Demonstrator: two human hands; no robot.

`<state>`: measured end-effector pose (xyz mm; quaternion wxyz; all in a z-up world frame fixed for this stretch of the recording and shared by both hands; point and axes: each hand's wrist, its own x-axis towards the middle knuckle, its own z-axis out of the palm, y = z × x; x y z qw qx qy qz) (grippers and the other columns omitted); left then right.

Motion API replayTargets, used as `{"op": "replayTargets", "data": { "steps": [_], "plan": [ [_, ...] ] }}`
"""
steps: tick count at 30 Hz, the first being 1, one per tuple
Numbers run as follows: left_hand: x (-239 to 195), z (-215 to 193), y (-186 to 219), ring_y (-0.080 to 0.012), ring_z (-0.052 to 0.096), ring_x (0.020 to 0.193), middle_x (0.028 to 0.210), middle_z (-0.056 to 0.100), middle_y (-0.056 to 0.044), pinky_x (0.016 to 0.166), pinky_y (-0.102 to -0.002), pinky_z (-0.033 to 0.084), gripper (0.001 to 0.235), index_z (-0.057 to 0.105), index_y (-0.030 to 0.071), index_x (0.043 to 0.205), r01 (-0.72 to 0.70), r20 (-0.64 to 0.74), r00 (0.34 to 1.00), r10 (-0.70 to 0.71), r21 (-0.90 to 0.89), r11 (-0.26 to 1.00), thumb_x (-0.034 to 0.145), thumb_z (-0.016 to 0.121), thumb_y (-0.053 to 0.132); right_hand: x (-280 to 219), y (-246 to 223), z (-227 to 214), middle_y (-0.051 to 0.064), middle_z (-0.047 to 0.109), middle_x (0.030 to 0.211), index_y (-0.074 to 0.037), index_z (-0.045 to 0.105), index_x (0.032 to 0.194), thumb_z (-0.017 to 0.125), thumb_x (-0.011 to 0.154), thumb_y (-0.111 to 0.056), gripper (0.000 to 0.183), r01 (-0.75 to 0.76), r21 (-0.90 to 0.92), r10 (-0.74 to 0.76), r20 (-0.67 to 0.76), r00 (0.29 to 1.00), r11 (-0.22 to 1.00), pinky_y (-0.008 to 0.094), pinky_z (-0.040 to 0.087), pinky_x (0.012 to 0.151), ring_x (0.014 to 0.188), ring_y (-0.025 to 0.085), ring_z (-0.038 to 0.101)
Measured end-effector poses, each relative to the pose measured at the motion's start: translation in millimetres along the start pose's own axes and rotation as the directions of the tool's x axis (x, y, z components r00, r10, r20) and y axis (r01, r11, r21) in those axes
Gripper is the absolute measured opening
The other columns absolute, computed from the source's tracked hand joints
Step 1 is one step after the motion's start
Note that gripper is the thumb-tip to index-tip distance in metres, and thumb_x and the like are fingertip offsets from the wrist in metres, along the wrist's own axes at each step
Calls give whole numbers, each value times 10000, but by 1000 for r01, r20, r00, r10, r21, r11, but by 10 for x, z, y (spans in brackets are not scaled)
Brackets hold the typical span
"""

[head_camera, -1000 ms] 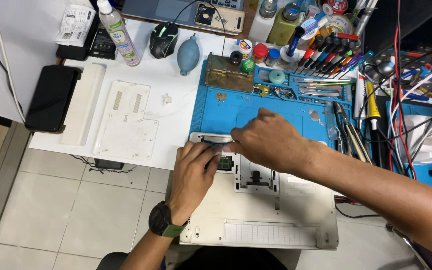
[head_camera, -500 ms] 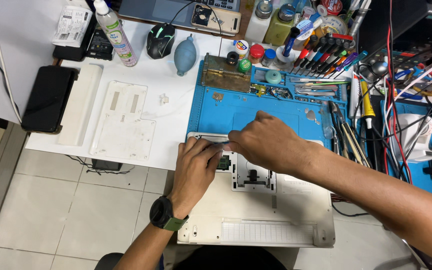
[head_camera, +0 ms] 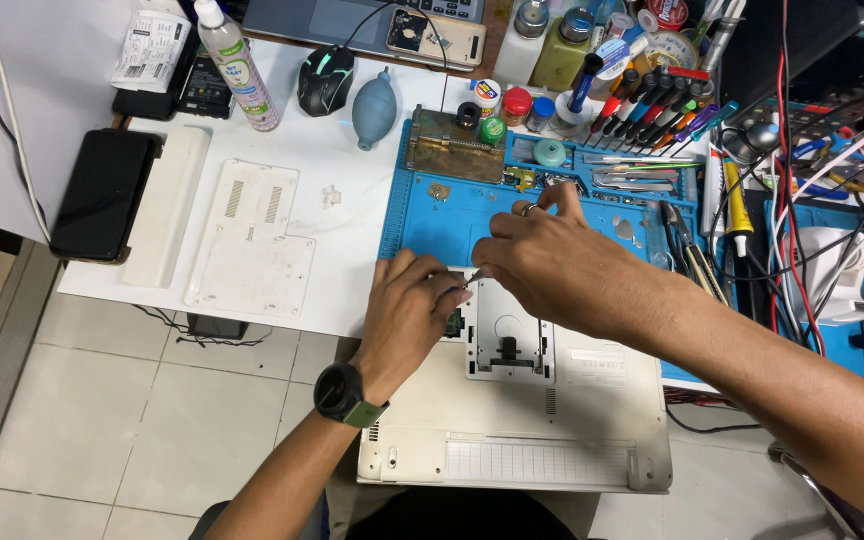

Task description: The person uses a screwdriver to remove screws from the bottom of a white laptop and then removes the optical drive. The person then flips the laptop and removes the battery.

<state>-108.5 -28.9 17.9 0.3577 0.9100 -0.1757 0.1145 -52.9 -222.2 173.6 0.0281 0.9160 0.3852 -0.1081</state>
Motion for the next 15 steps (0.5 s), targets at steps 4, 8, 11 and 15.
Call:
{"op": "replayTargets", "data": {
  "steps": [4,8,11,15],
  "plan": [
    [228,-58,-92,-231,581,984,943,699,-58,970,-418,407,175,837,104,1062,-48,9,999,48,82,995,1056,757,259,22,112,59,56,796,987,-195,816,1069,708,1060,-218,111,-14,8,14,-66,998,1000,568,380,1113,980,271,758],
    [560,-48,-479,-220,574,935,861,684,-18,975,-450,396,120,833,131,997,-12,28,1000,5,251,968,1026,793,240,36,183,-22,71,811,992,-174,833,1121,681,1100,-182,154,-75,56,82,-127,989,996,552,369,1096,987,249,766],
    [764,48,-820,-240,599,932,835,687,-14,960,-471,396,130,822,138,956,14,33,999,-26,340,940,997,820,262,31,245,5,74,815,994,-165,836,1134,690,1096,-170,150,-88,66,97,-151,984,994,548,365,1083,984,250,767],
    [963,138,-1009,-264,623,912,838,696,-39,951,-496,397,168,798,134,929,21,104,993,-64,366,930,967,844,291,13,290,70,72,807,952,-158,841,1121,705,1080,-153,142,-86,91,100,-153,983,992,540,362,1048,944,244,750]
  ]
}}
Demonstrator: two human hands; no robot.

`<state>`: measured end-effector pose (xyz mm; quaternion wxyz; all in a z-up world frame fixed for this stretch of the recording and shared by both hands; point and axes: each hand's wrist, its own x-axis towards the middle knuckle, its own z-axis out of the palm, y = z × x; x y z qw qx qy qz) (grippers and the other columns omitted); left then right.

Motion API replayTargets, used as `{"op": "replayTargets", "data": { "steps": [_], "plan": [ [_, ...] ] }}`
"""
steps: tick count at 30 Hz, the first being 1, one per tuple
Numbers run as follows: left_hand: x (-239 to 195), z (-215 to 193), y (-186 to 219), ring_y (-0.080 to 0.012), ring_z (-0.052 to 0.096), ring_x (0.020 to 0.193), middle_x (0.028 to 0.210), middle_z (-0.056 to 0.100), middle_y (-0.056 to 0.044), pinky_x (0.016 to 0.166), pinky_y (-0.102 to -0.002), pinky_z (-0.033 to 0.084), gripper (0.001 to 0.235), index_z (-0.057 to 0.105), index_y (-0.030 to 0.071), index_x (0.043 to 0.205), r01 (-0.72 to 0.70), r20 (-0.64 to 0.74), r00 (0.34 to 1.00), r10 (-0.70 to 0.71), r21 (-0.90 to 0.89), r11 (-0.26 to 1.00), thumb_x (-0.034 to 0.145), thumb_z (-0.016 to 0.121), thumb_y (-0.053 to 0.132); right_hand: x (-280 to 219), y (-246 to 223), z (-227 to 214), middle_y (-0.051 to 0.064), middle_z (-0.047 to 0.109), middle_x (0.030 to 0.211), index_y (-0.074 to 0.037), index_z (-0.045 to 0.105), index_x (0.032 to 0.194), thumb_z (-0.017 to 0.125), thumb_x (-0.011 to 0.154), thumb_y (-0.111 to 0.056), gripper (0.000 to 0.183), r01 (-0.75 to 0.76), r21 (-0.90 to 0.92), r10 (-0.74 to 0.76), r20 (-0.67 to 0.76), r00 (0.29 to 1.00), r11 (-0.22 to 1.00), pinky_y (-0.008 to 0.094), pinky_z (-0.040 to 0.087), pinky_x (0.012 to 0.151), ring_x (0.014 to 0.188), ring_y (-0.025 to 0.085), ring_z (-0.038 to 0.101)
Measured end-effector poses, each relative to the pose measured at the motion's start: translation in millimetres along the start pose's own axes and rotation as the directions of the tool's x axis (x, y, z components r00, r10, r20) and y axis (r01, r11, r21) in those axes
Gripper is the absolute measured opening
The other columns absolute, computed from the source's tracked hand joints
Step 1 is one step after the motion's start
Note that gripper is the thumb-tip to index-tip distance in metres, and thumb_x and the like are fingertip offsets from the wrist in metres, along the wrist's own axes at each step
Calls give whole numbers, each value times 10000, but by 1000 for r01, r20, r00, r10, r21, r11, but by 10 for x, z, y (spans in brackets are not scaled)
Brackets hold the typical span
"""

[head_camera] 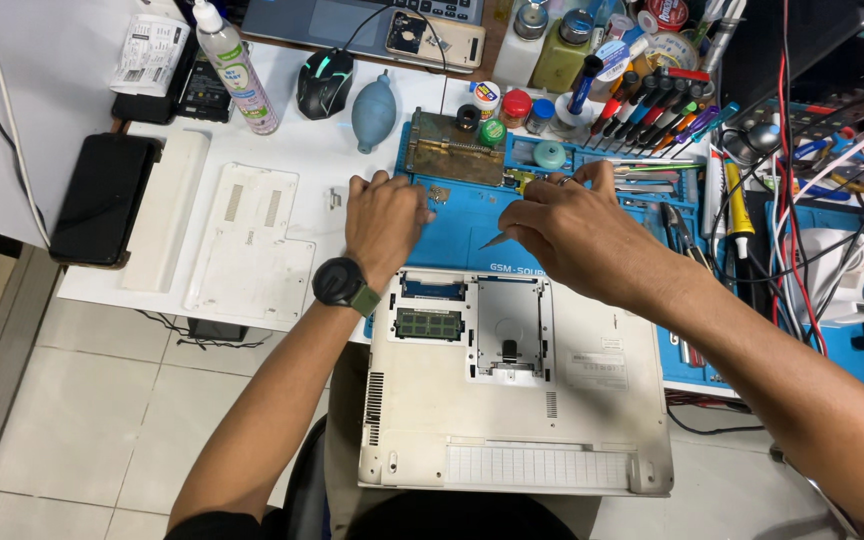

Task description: The person uses a screwdriver to remove screws from the bottom of a white laptop and then removes the optical drive. The person then flips the laptop and removes the battery.

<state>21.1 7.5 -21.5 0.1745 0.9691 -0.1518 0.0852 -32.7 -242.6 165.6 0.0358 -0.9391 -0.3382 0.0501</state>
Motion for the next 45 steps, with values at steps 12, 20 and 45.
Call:
{"op": "replayTargets", "data": {
  "steps": [12,20,45],
  "plan": [
    [-170,-331,-252,-282,633,921,828,651,-13,923,-469,429,206,756,144,948,17,-172,984,-36,-110,994,1055,786,317,76,0,121,59,733,886,-148,829,1082,756,1027,-143,92,63,125,-50,-105,993,990,552,358,1058,902,280,695],
    [-1030,-637,76,-268,638,1012,964,712,-56,921,-426,459,108,824,110,1111,198,-103,961,-258,-394,897,1089,728,154,406,-250,443,52,690,922,-158,818,1082,765,1027,-173,78,172,131,-151,-160,976,976,520,370,1065,941,256,658],
    [-1507,-348,356,-293,635,1304,1283,771,-53,1104,-499,424,222,833,173,1250,197,-270,899,-343,-449,871,1117,691,277,893,-554,680,93,787,780,-120,802,1128,650,1113,-187,167,200,188,-189,-74,979,962,453,524,930,670,293,749]
  ]
}}
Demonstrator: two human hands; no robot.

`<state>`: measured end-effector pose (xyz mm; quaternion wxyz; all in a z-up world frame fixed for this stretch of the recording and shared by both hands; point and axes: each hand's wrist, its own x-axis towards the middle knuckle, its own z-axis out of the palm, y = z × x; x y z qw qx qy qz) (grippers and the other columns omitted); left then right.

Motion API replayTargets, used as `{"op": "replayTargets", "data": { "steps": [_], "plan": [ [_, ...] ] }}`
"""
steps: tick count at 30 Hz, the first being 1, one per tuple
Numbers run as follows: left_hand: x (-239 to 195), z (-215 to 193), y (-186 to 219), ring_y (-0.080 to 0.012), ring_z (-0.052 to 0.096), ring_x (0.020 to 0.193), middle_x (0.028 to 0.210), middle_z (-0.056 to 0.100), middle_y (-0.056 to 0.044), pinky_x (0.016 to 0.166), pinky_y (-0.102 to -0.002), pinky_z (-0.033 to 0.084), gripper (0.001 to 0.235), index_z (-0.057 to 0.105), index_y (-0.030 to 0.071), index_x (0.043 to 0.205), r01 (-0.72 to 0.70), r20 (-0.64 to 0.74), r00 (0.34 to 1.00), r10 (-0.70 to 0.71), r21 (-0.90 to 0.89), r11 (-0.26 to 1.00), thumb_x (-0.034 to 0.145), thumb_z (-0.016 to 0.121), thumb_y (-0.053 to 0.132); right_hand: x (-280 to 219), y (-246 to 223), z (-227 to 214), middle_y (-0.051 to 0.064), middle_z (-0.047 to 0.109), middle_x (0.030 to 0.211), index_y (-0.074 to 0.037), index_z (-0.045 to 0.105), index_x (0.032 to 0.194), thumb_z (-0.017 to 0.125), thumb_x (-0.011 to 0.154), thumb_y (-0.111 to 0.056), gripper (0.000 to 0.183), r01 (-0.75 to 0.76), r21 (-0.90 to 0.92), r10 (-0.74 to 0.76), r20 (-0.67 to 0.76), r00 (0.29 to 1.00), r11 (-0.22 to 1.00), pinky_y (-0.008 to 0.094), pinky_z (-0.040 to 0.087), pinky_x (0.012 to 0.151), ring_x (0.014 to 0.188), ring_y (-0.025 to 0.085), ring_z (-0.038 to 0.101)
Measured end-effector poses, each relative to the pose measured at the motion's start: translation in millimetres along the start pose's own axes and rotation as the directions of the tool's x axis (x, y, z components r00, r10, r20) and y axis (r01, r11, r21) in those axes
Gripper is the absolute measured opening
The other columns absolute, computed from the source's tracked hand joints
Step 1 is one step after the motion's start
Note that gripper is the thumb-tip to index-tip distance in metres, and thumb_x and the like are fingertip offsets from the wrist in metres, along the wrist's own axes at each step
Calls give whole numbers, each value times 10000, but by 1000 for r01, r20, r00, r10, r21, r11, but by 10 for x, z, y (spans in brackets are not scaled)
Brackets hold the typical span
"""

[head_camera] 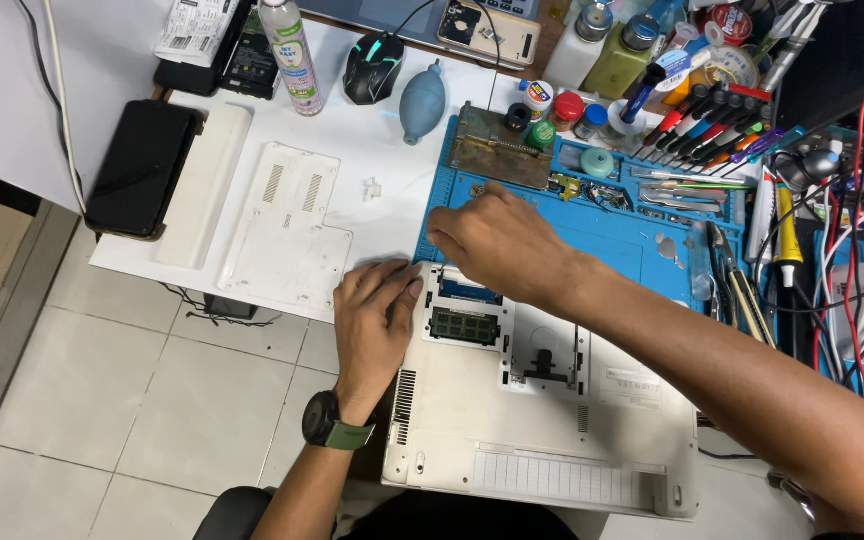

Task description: The person uses a screwdriver to remove screws from the bottom of a white laptop and then removes the optical drive. The person then flips the laptop and removes the battery.

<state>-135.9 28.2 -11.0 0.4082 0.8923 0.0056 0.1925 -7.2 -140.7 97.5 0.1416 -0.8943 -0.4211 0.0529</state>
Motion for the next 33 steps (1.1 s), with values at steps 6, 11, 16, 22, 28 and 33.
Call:
{"op": "replayTargets", "data": {
  "steps": [6,11,16,22,28,33],
  "plan": [
    [-12,25,-7,-275,634,1296,1265,776,-37,1094,-480,416,234,829,182,1260,-1,-19,1000,1,1,1000,1123,676,294,145,19,-17,128,787,767,-55,783,1196,614,1107,-117,201,7,113,-15,72,997,994,498,568,946,604,292,764],
    [-16,14,-12,-280,632,1294,1267,779,-39,1091,-486,412,236,824,184,1268,1,-12,1000,-2,-15,1000,1120,679,297,275,305,10,127,778,758,-40,790,1222,632,1089,-103,215,-126,278,109,78,991,952,476,598,808,527,259,710],
    [-23,18,-17,-280,628,1285,1271,781,-34,1096,-480,405,239,819,183,1273,-5,-18,1000,5,-24,1000,1121,676,299,154,530,15,249,791,955,52,770,1286,612,1105,-96,282,-223,423,216,64,974,878,547,619,783,759,378,787],
    [-11,11,-5,-273,634,1273,1256,789,-23,1085,-471,411,221,824,187,1250,-2,-23,1000,2,-5,1000,1120,681,294,-98,-305,-350,259,794,1026,21,788,1240,645,1039,2,247,72,113,-81,75,994,991,586,583,930,897,428,788],
    [-27,27,-7,-273,631,1283,1270,789,-23,1098,-460,410,236,821,185,1266,0,-12,1000,0,3,1000,1124,674,304,129,-7,-123,155,758,868,-45,786,904,651,1001,-10,170,235,-161,-211,151,966,959,497,602,796,850,372,755],
    [-12,10,5,-278,627,1295,1271,784,-34,1094,-475,405,231,821,169,1260,-12,-17,1000,12,-2,1000,1125,672,282,359,247,-15,171,766,792,-21,811,1028,658,1103,-155,216,21,73,-35,194,980,997,420,621,575,578,251,728]
  ]
}}
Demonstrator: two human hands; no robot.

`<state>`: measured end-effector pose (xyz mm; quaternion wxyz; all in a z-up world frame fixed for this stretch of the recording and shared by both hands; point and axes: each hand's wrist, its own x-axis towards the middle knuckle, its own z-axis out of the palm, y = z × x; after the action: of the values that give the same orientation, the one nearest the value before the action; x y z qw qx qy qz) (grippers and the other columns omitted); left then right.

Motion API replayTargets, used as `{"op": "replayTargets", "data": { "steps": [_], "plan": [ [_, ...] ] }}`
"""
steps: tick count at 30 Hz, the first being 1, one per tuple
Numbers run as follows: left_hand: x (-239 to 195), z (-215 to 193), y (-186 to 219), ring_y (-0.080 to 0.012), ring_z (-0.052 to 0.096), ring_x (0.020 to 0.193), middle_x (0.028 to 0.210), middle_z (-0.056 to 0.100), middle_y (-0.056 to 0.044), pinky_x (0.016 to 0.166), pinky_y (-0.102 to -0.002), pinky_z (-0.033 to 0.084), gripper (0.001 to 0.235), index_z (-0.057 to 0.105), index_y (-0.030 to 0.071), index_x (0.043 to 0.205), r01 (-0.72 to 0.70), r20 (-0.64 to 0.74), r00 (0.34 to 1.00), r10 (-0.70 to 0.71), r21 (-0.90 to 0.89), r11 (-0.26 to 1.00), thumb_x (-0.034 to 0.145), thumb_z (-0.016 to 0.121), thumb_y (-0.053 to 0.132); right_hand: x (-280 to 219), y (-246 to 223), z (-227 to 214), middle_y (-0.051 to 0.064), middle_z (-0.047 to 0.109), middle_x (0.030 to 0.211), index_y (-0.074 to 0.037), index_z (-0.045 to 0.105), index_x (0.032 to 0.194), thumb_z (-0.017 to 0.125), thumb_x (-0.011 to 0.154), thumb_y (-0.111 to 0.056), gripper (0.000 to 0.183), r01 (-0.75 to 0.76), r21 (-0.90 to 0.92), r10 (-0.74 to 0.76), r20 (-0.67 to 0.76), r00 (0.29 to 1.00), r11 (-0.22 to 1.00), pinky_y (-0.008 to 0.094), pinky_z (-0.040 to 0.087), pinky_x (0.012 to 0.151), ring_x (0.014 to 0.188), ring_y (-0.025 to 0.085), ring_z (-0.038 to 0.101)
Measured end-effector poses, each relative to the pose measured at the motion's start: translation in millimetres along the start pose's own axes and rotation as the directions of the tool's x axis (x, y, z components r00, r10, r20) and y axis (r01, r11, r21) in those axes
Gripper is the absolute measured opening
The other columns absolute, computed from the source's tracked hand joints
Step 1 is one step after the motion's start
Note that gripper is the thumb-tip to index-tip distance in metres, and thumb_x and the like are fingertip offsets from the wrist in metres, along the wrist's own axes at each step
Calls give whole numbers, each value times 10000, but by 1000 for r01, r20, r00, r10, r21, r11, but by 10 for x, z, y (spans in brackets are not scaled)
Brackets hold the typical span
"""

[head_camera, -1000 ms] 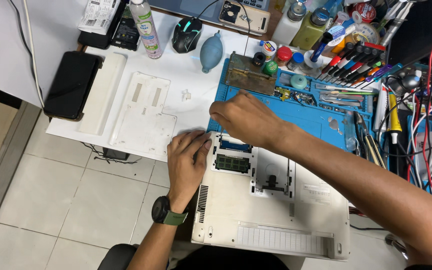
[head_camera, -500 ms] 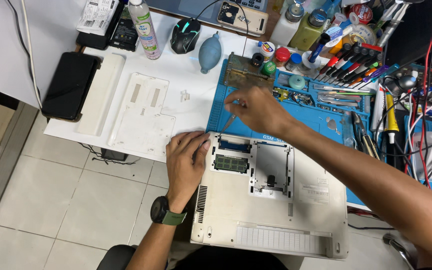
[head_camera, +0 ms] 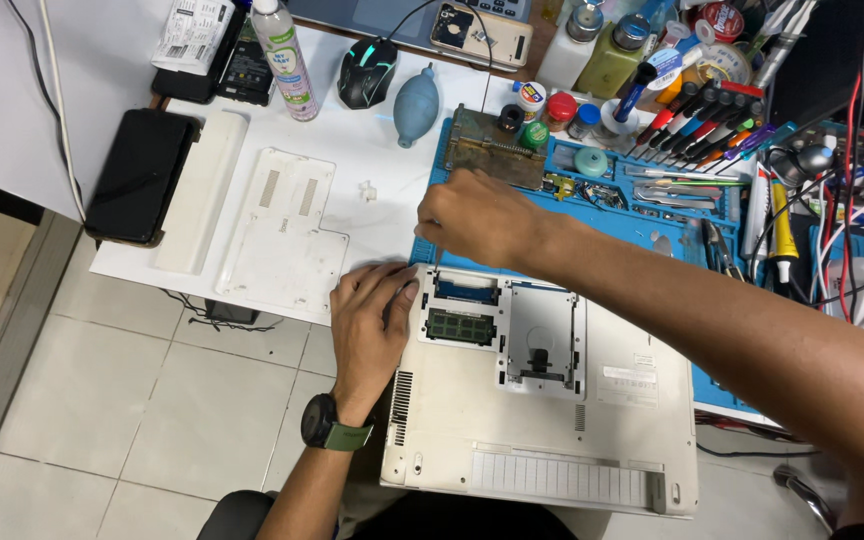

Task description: The person uses a screwdriver to remove screws from the bottom of a white laptop and then removes the optical drive. The person then flips the laptop and removes the battery.

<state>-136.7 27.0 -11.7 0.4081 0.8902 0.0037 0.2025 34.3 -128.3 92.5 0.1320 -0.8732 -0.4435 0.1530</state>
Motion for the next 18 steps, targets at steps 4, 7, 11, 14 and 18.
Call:
{"op": "replayTargets", "data": {
  "steps": [4,7,11,14,18],
  "plan": [
    [-2,8,-12,-281,631,1297,1271,786,-30,1095,-476,407,226,818,174,1257,2,4,1000,-2,0,1000,1122,679,291,-16,-90,-35,141,770,799,-75,770,1022,611,1111,-179,210,-29,-57,36,134,990,998,439,623,516,531,262,717],
    [1,29,-4,-270,640,1276,1247,799,-20,1080,-454,407,223,831,199,1239,-12,-29,999,12,-4,1000,1116,686,316,161,-27,123,174,779,880,-22,651,1429,546,906,-185,558,-188,-198,265,512,817,962,424,558,470,520,217,654],
    [-21,45,-19,-245,660,1271,1220,829,11,1064,-423,422,208,843,234,1213,-12,-53,999,14,41,999,1109,696,338,395,32,241,168,736,729,10,781,979,554,852,-107,285,-122,-218,228,568,791,968,514,604,624,523,279,654],
    [-12,50,-30,-232,669,1268,1218,841,23,1058,-410,425,213,852,248,1210,-13,-67,998,16,40,999,1104,699,350,332,-51,77,125,703,646,-48,756,795,646,854,-81,129,-26,-236,141,485,863,971,470,609,578,483,246,653],
    [-10,40,-33,-246,668,1282,1238,846,13,1066,-410,419,222,851,223,1218,-22,-49,999,23,26,999,1116,687,332,215,-142,56,114,676,569,-53,743,722,711,895,-5,182,57,-265,10,245,970,963,362,532,426,456,268,663]
  ]
}}
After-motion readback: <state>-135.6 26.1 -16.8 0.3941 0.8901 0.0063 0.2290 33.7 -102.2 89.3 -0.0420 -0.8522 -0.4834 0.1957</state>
